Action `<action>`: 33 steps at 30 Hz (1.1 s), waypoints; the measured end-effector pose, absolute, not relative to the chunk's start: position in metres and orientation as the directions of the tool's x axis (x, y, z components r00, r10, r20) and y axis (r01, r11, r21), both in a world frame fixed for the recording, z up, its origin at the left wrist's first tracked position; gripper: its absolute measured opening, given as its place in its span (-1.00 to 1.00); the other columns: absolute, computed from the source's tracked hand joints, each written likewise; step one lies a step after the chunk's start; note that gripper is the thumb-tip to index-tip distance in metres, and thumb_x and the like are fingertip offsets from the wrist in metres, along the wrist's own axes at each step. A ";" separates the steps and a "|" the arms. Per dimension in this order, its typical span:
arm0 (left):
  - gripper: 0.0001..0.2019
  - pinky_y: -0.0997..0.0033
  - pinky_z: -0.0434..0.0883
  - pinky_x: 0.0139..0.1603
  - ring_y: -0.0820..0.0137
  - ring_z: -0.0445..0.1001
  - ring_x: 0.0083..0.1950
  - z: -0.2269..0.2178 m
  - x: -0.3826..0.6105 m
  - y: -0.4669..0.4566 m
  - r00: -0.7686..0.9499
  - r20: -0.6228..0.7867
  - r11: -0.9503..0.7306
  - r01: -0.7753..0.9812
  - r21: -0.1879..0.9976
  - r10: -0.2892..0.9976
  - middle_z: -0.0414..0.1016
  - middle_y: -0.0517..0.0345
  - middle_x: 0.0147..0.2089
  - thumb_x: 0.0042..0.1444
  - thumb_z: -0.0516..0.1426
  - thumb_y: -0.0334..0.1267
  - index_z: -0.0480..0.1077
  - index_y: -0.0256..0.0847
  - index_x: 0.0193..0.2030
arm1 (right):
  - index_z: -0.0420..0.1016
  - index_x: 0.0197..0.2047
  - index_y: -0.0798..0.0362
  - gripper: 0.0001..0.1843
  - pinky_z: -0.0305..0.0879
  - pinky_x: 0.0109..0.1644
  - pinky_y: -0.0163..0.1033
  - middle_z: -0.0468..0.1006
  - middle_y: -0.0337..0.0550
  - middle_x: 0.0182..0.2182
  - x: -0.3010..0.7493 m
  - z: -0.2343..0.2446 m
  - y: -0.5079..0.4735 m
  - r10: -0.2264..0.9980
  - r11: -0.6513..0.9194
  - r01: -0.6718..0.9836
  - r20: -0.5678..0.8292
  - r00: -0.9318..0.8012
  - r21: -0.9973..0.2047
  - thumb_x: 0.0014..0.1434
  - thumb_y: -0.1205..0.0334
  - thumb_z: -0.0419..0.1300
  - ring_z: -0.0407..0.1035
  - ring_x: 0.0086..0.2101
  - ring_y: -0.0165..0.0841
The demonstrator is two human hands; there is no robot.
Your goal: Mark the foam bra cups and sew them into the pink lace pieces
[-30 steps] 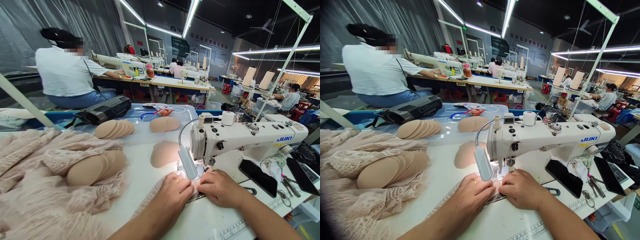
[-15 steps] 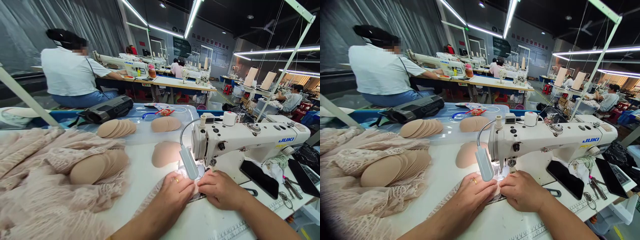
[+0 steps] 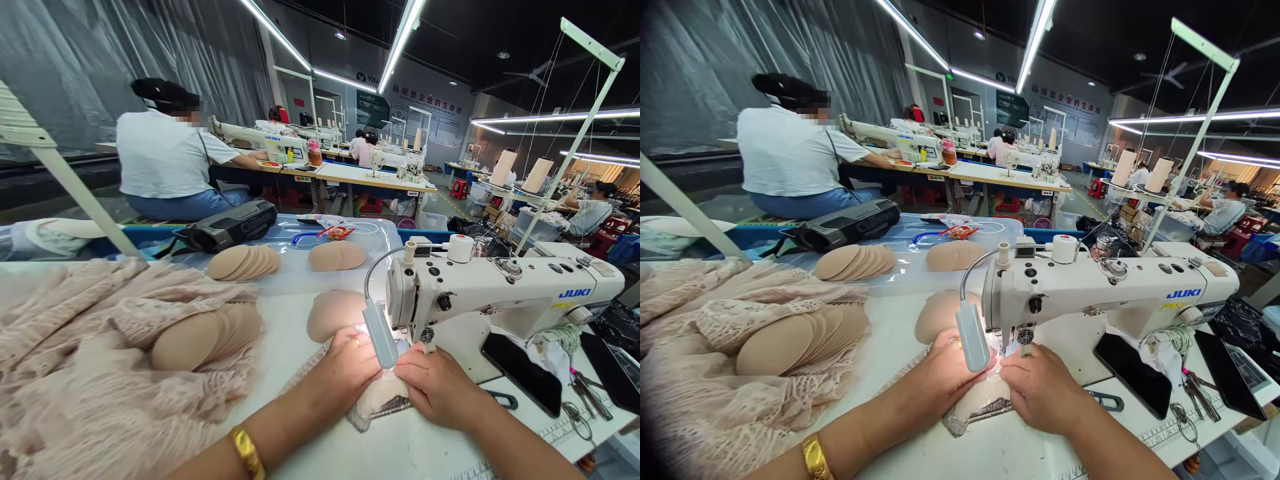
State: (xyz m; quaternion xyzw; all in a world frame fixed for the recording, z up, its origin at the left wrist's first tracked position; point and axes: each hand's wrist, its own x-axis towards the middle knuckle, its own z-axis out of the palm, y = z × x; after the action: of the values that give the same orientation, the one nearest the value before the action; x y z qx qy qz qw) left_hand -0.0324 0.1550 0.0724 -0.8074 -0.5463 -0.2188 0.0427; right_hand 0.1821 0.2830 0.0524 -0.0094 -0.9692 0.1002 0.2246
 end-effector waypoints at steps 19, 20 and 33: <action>-0.74 0.09 0.10 0.03 0.20 0.52 -0.15 0.074 -0.037 0.160 0.307 0.446 -0.422 0.888 0.185 0.841 0.64 0.21 -0.18 0.43 0.03 -0.49 0.48 -0.07 -0.13 | 0.50 0.02 -0.04 -0.71 0.39 -0.01 -0.11 0.64 -0.08 -0.09 0.184 0.047 0.283 0.090 0.981 0.008 0.419 -0.904 -0.193 0.32 0.49 0.18 0.45 -0.15 -0.18; -0.75 0.09 0.11 0.02 0.20 0.51 -0.16 0.074 -0.038 0.161 0.305 0.443 -0.418 0.889 0.184 0.843 0.63 0.21 -0.20 0.42 0.04 -0.48 0.48 -0.07 -0.14 | 0.50 0.02 -0.04 -0.72 0.39 -0.01 -0.10 0.63 -0.07 -0.10 0.183 0.046 0.283 0.093 0.982 0.014 0.418 -0.904 -0.189 0.33 0.48 0.18 0.45 -0.16 -0.18; -0.69 0.02 0.13 0.02 0.18 0.46 -0.22 0.061 -0.043 0.172 0.257 0.469 -0.356 0.925 0.135 0.845 0.60 0.06 -0.25 0.35 -0.02 -0.52 0.50 -0.14 -0.24 | 0.47 -0.09 0.01 -0.80 0.35 -0.06 -0.10 0.60 -0.02 -0.14 0.182 0.042 0.284 0.150 0.975 0.058 0.439 -0.886 -0.215 0.33 0.46 0.10 0.40 -0.24 -0.20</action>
State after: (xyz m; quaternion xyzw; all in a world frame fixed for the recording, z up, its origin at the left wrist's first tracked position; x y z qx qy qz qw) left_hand -0.0431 0.1723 0.0615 -0.7884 -0.5612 -0.2377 0.0836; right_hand 0.1817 0.2843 0.0424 -0.0539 -0.9661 0.0985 0.2327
